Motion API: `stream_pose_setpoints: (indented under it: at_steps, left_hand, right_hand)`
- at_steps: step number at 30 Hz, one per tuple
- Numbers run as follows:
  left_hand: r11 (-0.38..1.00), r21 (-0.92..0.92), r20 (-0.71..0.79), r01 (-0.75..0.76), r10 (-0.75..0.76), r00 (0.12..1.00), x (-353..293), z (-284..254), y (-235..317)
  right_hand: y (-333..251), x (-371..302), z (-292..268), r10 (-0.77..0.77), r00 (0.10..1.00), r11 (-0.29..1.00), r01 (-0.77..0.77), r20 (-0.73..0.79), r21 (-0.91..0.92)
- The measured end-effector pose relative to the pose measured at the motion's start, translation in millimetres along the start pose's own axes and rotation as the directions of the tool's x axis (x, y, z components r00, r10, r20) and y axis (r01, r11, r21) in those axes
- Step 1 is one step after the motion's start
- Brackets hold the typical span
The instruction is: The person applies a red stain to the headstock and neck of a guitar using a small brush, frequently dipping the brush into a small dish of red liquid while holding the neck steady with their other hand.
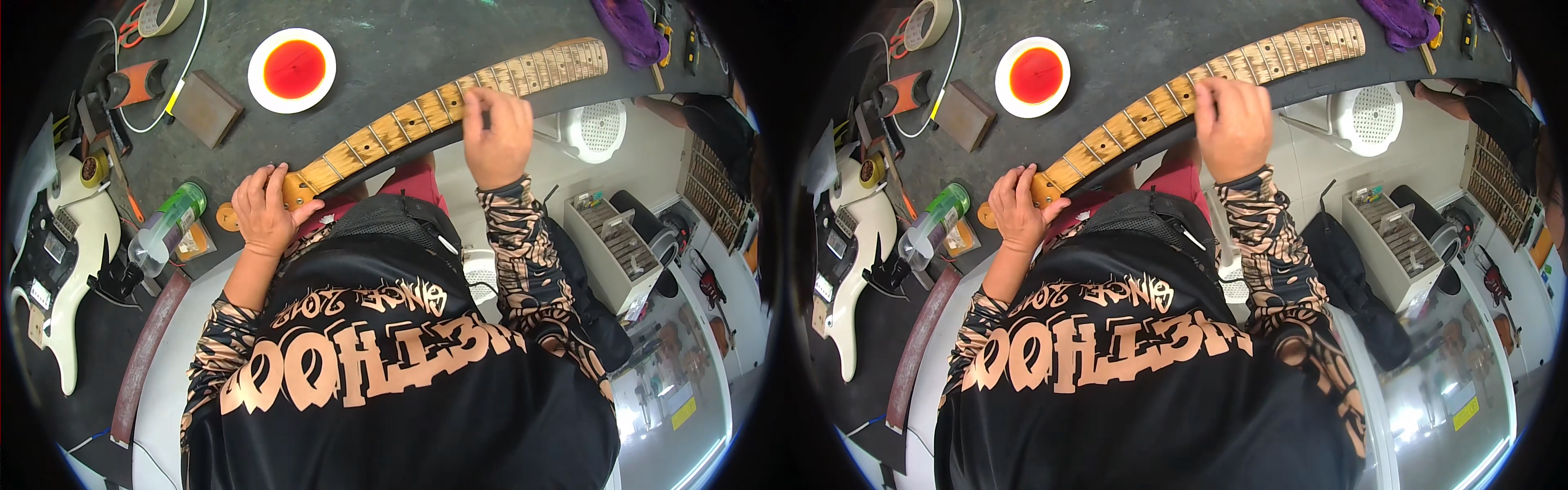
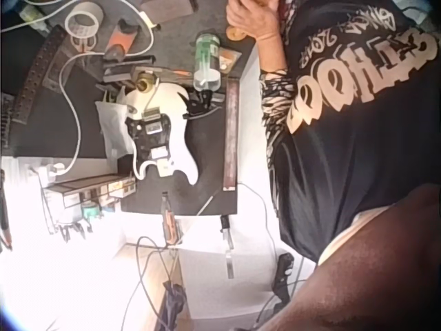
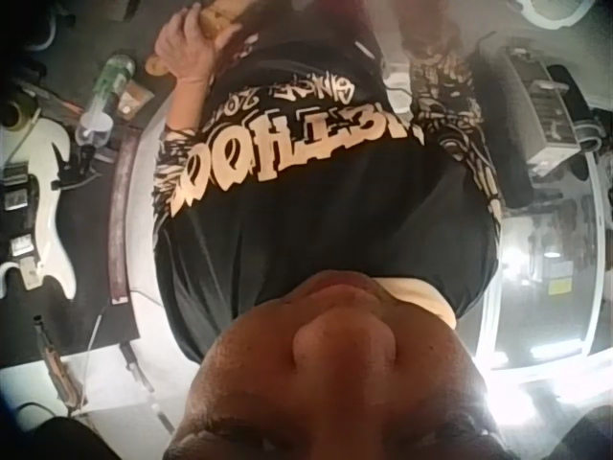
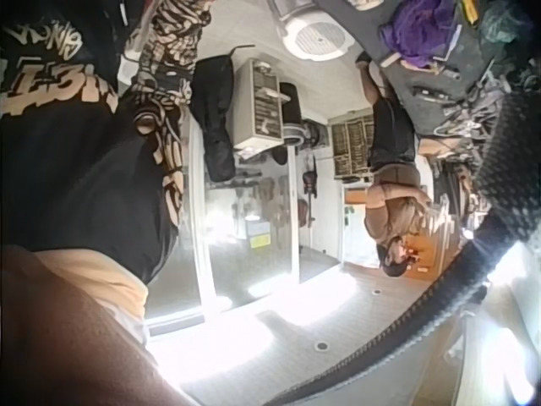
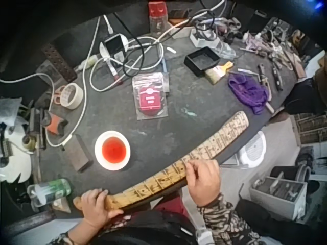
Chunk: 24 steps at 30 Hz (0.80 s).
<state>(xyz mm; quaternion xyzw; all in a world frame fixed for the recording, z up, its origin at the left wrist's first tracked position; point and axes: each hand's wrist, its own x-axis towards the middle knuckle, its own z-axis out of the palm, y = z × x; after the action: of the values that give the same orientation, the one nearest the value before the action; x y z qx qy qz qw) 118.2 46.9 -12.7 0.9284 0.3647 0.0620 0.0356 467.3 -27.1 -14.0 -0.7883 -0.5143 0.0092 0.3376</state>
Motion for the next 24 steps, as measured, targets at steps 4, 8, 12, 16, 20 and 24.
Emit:
stream_pose_setpoints:
  at_steps: [4, 8, 12, 16, 20, 24]
  left_hand:
    - [1.000, 0.008, 0.005, 0.001, -0.001, 1.000, -2, -1, -1]
    - [1.000, -0.007, 0.017, 0.010, -0.010, 1.000, -1, -2, 0]
    - [1.000, -0.017, 0.020, 0.008, -0.007, 1.000, 1, -2, 1]
    - [1.000, -0.010, 0.024, 0.011, -0.011, 1.000, -1, -3, 1]
    - [1.000, -0.021, 0.015, 0.008, -0.008, 1.000, -1, -3, 1]
    - [1.000, -0.010, 0.021, 0.009, -0.009, 1.000, 0, -4, 1]
  right_hand:
    - [3, 3, 1, -0.015, 1.000, 1.000, 0.015, -0.025, -0.001]
    - [-1, 5, 5, -0.020, 1.000, 1.000, 0.020, -0.015, 0.015]
    - [5, 9, 3, -0.026, 0.999, 1.000, 0.026, -0.027, 0.016]
    - [3, 8, 5, -0.035, 0.999, 0.999, 0.035, -0.003, 0.029]
    - [4, 9, 10, -0.038, 0.999, 0.999, 0.039, -0.038, 0.020]
    - [4, 12, 9, -0.016, 0.999, 1.000, 0.017, -0.047, 0.026]
